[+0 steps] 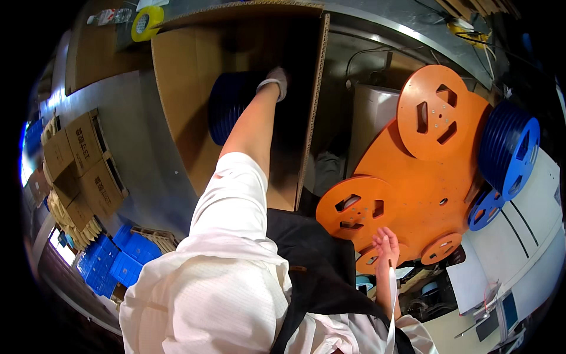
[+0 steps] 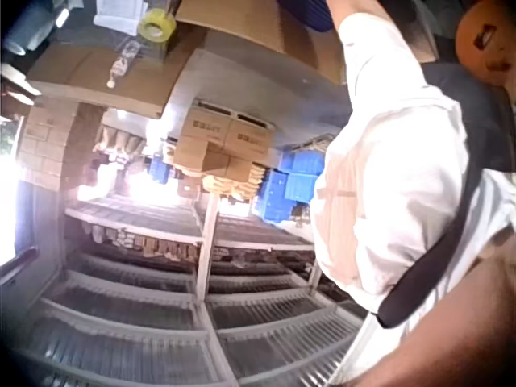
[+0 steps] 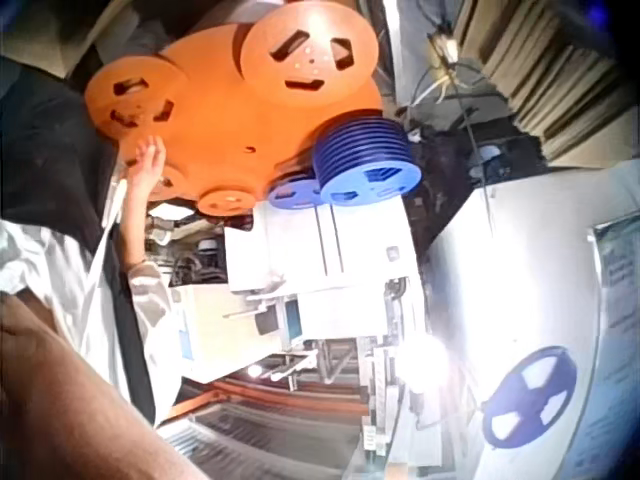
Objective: The person picks up blue plastic spools from a stack on a table and places them into a cardboard box. The person handles the spools one by one, inspecting them briefly before stacking them inside the box.
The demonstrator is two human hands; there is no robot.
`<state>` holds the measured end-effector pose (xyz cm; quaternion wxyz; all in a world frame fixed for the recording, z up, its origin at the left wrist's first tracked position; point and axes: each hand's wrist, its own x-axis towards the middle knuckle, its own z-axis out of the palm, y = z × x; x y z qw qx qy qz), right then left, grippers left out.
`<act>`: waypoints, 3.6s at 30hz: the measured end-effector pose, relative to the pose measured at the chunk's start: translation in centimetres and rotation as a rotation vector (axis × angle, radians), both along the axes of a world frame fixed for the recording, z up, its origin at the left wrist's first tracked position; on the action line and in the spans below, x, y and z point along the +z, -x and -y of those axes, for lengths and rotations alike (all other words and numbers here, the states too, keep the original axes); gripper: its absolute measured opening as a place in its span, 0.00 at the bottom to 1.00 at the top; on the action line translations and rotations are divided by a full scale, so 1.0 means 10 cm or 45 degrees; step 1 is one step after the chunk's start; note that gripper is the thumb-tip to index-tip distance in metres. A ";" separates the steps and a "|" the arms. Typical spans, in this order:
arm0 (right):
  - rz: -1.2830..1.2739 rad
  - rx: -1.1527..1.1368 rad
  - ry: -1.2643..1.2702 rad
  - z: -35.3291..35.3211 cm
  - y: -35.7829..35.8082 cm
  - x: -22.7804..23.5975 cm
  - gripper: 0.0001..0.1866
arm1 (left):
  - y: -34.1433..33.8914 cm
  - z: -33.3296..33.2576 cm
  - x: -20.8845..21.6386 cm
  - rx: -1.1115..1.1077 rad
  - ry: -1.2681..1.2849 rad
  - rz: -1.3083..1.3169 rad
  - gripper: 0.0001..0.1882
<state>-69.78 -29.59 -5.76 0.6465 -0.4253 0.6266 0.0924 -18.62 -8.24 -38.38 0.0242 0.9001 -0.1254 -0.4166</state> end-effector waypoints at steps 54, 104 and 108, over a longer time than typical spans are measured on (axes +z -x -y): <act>-0.239 0.442 1.736 4.07 -1.98 0.22 0.43 | 2.90 -0.82 2.67 0.703 0.199 -0.499 0.28; 0.514 1.123 0.020 -1.69 -1.18 2.32 0.26 | 2.15 -0.61 5.60 -1.122 1.352 0.168 0.25; 0.563 1.013 -0.049 -2.11 -1.12 2.20 0.25 | 1.92 -0.78 5.00 -0.934 1.223 0.207 0.22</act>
